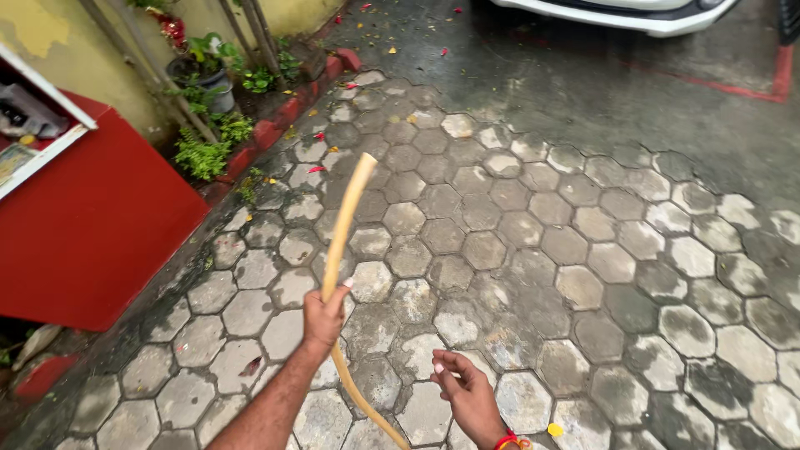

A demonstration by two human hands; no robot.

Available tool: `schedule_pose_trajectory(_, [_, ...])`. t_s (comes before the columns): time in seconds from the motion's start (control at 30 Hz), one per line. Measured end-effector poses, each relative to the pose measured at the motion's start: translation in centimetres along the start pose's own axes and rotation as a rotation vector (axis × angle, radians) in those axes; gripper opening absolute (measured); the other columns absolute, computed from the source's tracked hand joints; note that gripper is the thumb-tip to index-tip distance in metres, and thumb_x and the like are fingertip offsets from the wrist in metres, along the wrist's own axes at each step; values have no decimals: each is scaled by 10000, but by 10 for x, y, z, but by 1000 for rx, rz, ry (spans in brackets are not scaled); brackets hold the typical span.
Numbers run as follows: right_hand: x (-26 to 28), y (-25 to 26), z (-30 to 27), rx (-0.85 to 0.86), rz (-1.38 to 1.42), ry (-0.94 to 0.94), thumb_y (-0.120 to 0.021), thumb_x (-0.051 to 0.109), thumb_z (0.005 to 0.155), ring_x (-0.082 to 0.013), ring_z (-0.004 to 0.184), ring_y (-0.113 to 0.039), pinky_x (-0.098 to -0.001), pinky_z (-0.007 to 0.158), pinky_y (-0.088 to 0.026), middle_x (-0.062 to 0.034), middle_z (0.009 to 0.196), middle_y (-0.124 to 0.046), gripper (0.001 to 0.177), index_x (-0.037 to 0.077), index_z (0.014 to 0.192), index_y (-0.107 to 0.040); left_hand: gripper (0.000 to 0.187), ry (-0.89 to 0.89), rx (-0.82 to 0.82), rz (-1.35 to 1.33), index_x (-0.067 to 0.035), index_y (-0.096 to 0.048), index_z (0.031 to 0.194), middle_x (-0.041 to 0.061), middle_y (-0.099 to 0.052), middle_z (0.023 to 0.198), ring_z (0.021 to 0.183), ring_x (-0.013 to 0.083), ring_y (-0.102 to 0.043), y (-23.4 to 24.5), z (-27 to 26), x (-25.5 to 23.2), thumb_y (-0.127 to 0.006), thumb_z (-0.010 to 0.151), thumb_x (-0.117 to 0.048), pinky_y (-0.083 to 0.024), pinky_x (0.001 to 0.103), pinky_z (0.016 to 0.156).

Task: The person uncoils a hose, attaches it to an outdoor faucet, and then uses a piece of the hose to clean around a tree and some plants.

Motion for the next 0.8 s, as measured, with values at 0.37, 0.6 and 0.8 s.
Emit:
schedule_pose_trajectory(0.37, [118,-26,114,227,117,246,-531,371,1003,-136,1246,-645,-312,897,-536,-61,1332,-713,493,142,1437,-573,464,119,-82,197,-21,-602,598,-33,-512,509,460,94,-445,-86,-39,35,-833,851,-334,-361,332,444])
schedule_pose_trajectory(0.6, [153,-30,173,580,256,154,-549,298,1036,-207,1046,-702,-357,898,-555,-112,1104,-751,407,-1,1292,-654,278,78,-251,269,-22,-739,736,37,-655,565,535,110,-589,-163,-15,21,-764,850,-275,-480,348,532])
schedule_pose_trajectory(0.8, [206,-7,199,739,231,116,-519,290,1051,-229,1021,-721,-370,956,-572,-137,1038,-737,356,0,1220,-635,238,185,-279,329,-26,-754,858,92,-701,658,613,137,-630,-202,-2,6,-767,826,-262,-516,347,606])
Point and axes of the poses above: each hand's wrist, its own z-axis towards the middle knuckle, its own y-axis out of the back of the hand, x = y × z, the point moved 9 cm from there along z, towards the middle knuckle
